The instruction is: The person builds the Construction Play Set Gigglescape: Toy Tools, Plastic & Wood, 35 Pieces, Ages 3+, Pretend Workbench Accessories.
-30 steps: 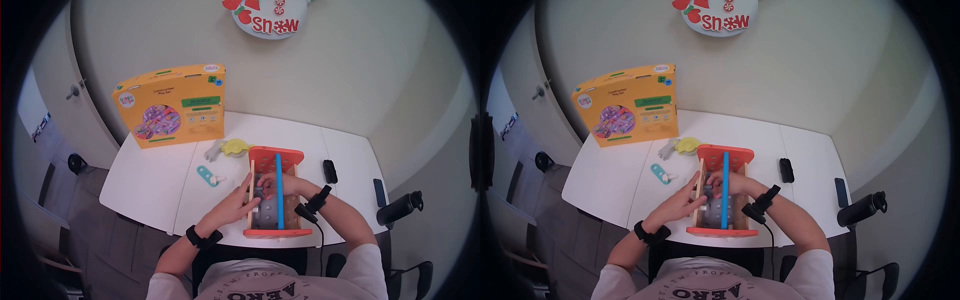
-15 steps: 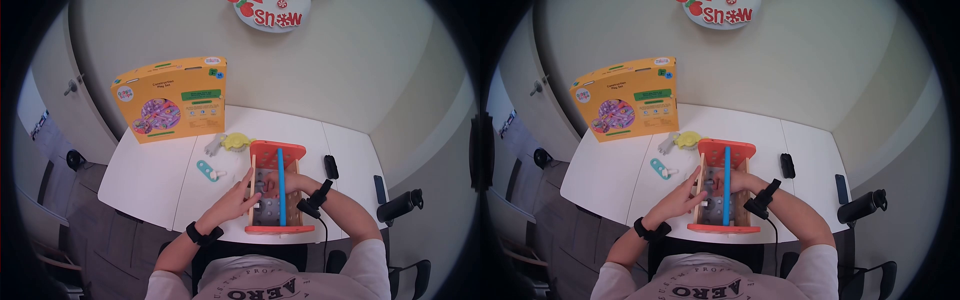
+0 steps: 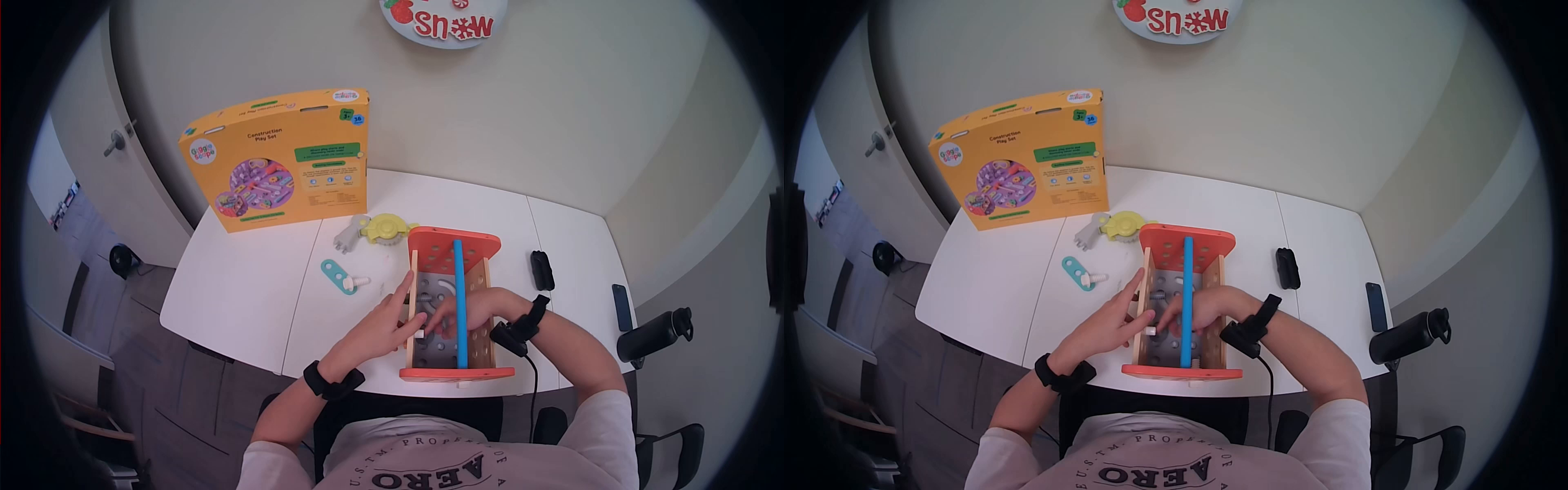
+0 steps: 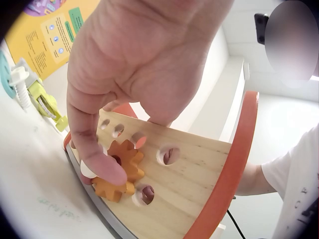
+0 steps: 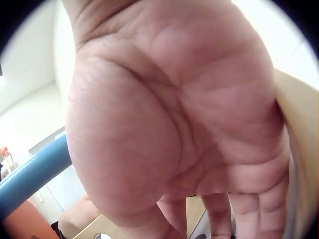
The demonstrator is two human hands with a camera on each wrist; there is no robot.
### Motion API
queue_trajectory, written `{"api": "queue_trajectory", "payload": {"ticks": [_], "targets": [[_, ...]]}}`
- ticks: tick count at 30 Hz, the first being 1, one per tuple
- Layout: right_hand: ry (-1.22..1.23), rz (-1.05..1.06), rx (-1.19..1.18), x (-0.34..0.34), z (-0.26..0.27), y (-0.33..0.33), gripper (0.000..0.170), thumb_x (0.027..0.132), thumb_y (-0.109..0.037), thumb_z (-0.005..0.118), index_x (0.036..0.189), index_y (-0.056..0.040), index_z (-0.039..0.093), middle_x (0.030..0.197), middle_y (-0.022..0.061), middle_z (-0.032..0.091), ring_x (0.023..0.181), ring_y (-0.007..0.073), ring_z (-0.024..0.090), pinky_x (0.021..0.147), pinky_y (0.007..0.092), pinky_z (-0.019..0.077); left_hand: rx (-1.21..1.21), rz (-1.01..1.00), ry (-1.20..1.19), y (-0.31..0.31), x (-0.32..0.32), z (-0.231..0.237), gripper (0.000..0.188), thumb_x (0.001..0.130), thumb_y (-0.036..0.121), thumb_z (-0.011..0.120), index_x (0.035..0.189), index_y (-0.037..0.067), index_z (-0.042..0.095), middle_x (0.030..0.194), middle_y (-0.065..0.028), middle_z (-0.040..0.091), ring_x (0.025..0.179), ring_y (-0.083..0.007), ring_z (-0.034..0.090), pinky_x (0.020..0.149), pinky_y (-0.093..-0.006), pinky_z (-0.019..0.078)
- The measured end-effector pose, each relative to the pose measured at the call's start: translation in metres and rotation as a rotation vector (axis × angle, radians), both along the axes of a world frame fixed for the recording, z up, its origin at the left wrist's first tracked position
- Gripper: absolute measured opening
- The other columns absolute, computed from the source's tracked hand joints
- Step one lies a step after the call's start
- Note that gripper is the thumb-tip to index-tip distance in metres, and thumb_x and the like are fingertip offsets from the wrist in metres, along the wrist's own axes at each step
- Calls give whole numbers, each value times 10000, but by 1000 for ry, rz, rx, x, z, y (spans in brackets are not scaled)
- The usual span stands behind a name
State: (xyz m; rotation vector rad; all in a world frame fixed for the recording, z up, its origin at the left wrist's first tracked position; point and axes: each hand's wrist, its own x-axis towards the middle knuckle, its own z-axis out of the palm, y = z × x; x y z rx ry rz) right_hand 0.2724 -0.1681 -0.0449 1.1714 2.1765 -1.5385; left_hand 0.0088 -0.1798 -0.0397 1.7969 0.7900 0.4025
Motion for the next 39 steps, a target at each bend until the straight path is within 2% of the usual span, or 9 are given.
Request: {"api": "queue_trajectory", "payload": {"ticks": [8, 11, 16, 19, 20, 22, 25, 28, 39], "targets": [[-88, -90, -71, -5, 13, -4, 393, 916, -191, 725, 1285, -55, 740, 1068, 106, 724, 785, 182, 691, 692, 310, 573, 3, 1, -8, 0, 0, -4, 895, 1075, 388, 600, 1707, 126, 23, 1423, -377, 523, 893, -296, 760, 593, -323, 607], [-92, 0, 225, 3, -2, -3, 311, 899, -200, 772, 1162, -35, 756, 993, 110, 725, 821, 215, 699, 739, 337, 569, 3, -2, 1, 1, 0, -5, 893, 1077, 387, 595, 1707, 123, 19, 1419, -376, 523, 894, -296, 758, 593, -325, 606], [-71, -93, 300, 5, 1, -5, 227, 867, -179, 819, 1011, -32, 724, 912, 100, 712, 830, 224, 694, 742, 348, 554, -2, -7, 2, 1, 0, -4, 894, 1078, 380, 593, 1705, 118, 13, 1426, -377, 520, 895, -298, 758, 596, -325, 604], [5, -214, 406, 3, 5, -7, 186, 832, -126, 833, 921, -41, 694, 877, 85, 717, 820, 214, 702, 720, 345, 562, 40, 5, -61, 0, 0, -11, 894, 1070, 378, 589, 1700, 87, 24, 1180, -335, 589, 762, -296, 753, 590, -366, 601], [38, -261, 446, 3, 4, -8, 181, 816, -103, 839, 886, -45, 682, 865, 80, 720, 816, 212, 707, 716, 345, 566, 24, 2, -46, 1, 0, -10, 893, 1072, 373, 591, 1702, 97, 21, 1270, -350, 561, 805, -295, 754, 594, -352, 602], [134, -305, 433, 6, -2, -7, 192, 819, -107, 843, 894, -46, 678, 832, 77, 701, 792, 221, 695, 711, 345, 564, -8, -10, -15, 1, 0, -6, 890, 1078, 363, 596, 1705, 118, 14, 1449, -379, 504, 891, -292, 757, 601, -324, 605], [117, -335, 385, 4, -3, -5, 193, 824, -116, 845, 901, -52, 679, 874, 84, 694, 823, 228, 687, 736, 347, 563, -1, -4, 4, 0, 1, -5, 891, 1077, 361, 597, 1705, 118, 15, 1454, -381, 498, 894, -292, 759, 601, -327, 605], [72, -267, 403, 2, 3, -7, 192, 823, -121, 849, 931, -60, 703, 974, 102, 690, 905, 235, 684, 792, 358, 563, 49, 6, -55, -1, 1, -10, 887, 1070, 362, 592, 1701, 91, 30, 1205, -345, 582, 767, -295, 753, 610, -366, 606], [-59, 5, 438, 3, 4, -7, 364, 881, -280, 828, 1180, -78, 779, 1267, 170, 620, 1102, 311, 666, 953, 387, 544, 57, 1, -40, 1, 1, -11, 899, 1067, 386, 586, 1702, 95, 20, 1209, -347, 577, 794, -305, 763, 607, -363, 612]]}}
